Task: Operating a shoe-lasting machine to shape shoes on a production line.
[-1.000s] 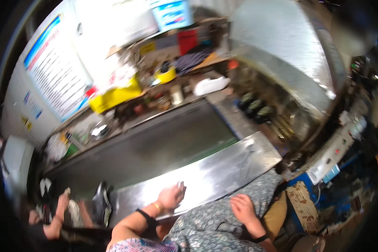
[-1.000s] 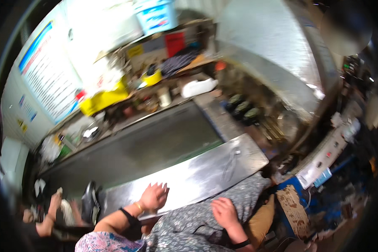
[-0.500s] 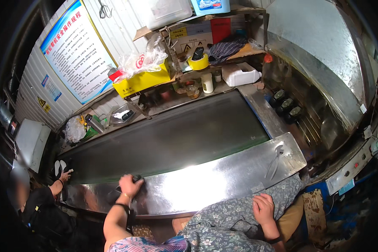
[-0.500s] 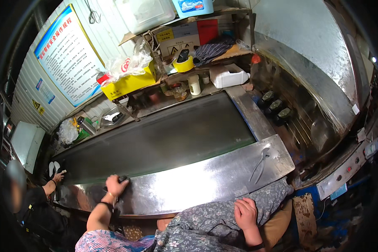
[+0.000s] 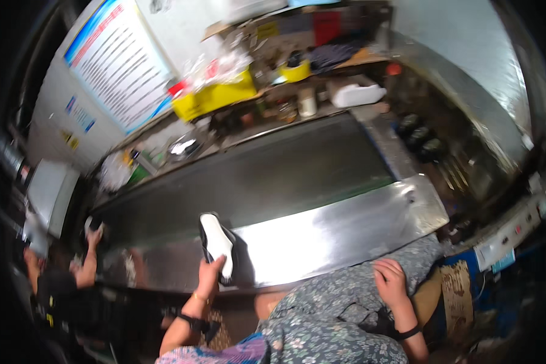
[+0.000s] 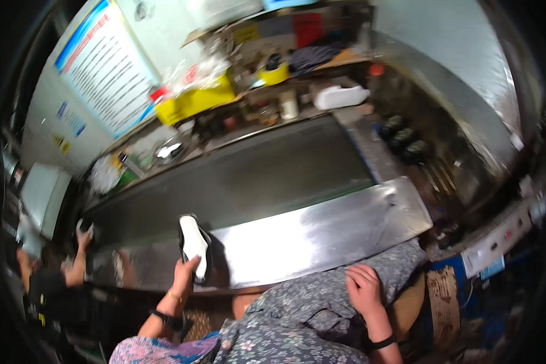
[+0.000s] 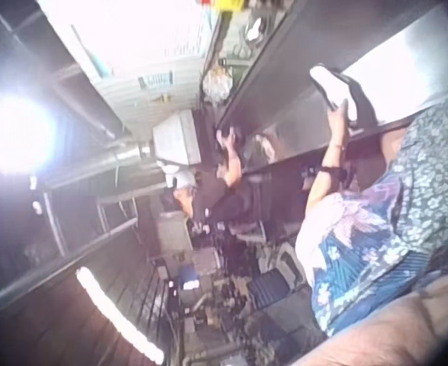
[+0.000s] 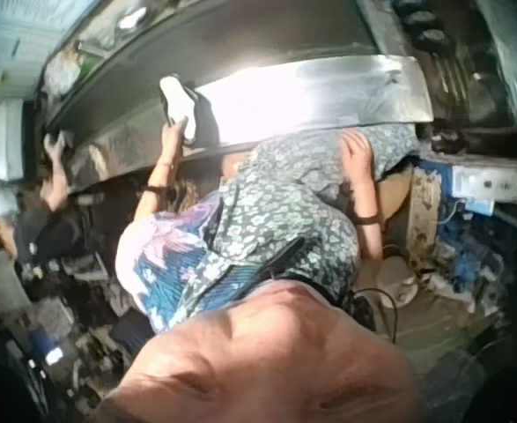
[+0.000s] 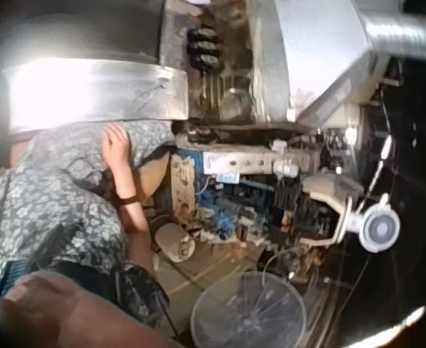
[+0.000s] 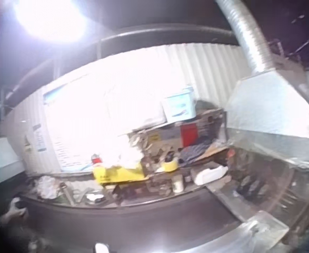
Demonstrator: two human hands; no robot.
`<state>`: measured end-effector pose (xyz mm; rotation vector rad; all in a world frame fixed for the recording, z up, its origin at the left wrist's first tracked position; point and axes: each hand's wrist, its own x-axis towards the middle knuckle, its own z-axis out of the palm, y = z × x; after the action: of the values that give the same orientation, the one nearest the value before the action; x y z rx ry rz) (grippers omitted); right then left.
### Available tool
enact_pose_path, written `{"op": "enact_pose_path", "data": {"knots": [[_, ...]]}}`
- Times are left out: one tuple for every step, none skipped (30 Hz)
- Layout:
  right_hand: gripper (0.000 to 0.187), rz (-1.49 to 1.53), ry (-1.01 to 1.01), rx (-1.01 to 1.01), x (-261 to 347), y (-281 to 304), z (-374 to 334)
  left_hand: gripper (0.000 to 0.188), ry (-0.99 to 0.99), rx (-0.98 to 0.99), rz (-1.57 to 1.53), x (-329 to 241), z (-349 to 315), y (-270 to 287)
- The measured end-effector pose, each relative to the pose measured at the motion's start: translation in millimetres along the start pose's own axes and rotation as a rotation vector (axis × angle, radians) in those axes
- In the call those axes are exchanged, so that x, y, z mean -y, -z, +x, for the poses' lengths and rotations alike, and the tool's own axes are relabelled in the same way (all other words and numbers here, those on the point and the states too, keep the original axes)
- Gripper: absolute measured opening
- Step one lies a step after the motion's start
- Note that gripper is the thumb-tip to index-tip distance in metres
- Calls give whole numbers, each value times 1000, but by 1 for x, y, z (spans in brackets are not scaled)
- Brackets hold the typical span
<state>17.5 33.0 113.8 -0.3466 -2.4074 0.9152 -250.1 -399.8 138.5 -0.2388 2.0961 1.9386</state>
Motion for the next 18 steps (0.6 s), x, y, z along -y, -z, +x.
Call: {"op": "enact_pose_path", "data": {"knots": [[19, 61, 24, 2, 6, 5, 10, 46, 52, 47, 8, -11, -12, -29], [23, 130, 39, -19, 13, 12, 22, 51, 18, 208, 6, -22, -26, -60], [31, 158, -3, 2, 19, 21, 34, 60, 24, 282, 76, -32, -35, -95], [40, 198, -23, -31, 25, 31, 47, 68, -63, 420, 155, -40, -47, -131], [47, 336, -125, -92, 31, 38, 59, 77, -100, 534, 263, -48, -58, -163], [55, 471, -164, -183, 34, 48, 69, 87, -172, 656, 388, -54, -68, -195], [57, 518, -218, -229, 32, 66, 78, 96, -267, 864, 212, -55, -82, -226], [59, 569, -218, -283, 28, 85, 81, 104, -543, 983, 427, -61, -87, -256], [50, 240, -110, -427, 24, 103, 79, 106, -615, 1148, 560, -68, -96, -276], [36, 191, -241, -571, 21, 119, 66, 108, -723, 1298, 681, -72, -107, -293], [31, 225, -407, -641, 18, 133, 52, 108, -643, 1394, 907, -78, -114, -311], [27, 258, -506, -711, 17, 142, 35, 109, -588, 1464, 1126, -82, -121, -328], [26, 204, -494, -780, 15, 148, 21, 107, -733, 1526, 962, -82, -128, -350], [26, 232, -387, -825, 14, 147, 10, 105, -982, 1499, 779, -79, -135, -373], [24, 292, -372, -770, 17, 142, -2, 105, -930, 1525, 643, -73, -141, -393], [25, 114, -424, -578, 17, 137, -10, 105, -907, 1523, 546, -63, -146, -411], [27, 17, -335, -402, 19, 133, -21, 106, -909, 1602, 433, -53, -149, -431], [32, -48, -290, -255, 19, 128, -24, 105, -904, 1626, 499, -41, -151, -446]]}}
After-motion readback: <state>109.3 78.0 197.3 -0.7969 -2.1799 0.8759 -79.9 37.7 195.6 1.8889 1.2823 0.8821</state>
